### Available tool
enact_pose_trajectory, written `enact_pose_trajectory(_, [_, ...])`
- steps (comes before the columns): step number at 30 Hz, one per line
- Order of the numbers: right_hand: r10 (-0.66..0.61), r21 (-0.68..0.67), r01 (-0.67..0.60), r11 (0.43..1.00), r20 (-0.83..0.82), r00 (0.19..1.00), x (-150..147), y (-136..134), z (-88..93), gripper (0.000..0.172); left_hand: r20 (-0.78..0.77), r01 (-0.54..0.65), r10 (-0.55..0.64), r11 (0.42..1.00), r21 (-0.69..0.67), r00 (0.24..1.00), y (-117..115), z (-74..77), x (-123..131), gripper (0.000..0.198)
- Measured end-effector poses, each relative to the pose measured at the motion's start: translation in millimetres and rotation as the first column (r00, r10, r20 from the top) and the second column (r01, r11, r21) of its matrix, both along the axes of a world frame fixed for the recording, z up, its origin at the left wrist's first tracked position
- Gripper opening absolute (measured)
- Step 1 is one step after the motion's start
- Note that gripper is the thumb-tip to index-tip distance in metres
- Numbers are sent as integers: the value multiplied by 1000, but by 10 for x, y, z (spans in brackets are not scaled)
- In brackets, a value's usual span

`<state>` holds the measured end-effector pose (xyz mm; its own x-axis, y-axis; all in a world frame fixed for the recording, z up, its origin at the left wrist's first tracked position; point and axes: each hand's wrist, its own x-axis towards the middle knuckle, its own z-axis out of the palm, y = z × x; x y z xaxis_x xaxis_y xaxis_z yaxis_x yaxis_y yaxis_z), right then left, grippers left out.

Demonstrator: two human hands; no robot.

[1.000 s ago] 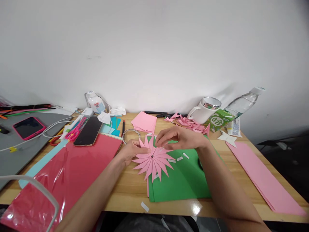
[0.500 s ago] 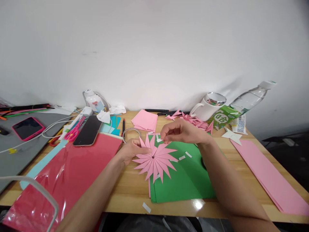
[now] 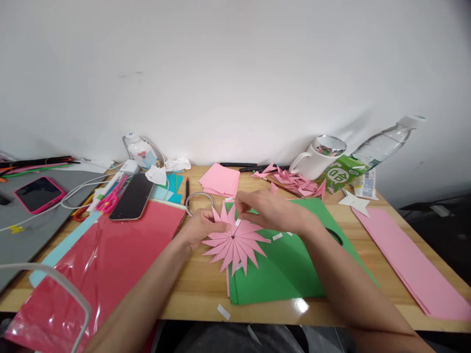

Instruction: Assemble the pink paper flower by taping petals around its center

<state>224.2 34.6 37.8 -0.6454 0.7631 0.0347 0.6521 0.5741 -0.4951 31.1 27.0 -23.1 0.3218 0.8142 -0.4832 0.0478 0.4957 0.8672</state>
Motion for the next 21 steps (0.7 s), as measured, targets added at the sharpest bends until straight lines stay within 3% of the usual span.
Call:
enact_pose_trajectory(5, [34, 19, -36, 999, 109, 993, -57, -50, -5, 9, -3, 8, -8, 1000, 12, 1000, 1, -25, -12, 24])
enact_pose_trajectory(21, [36, 30, -40, 999, 138, 990, -79, -67, -56, 9, 0, 6, -6, 1000, 10, 1000, -6, -32, -11, 27])
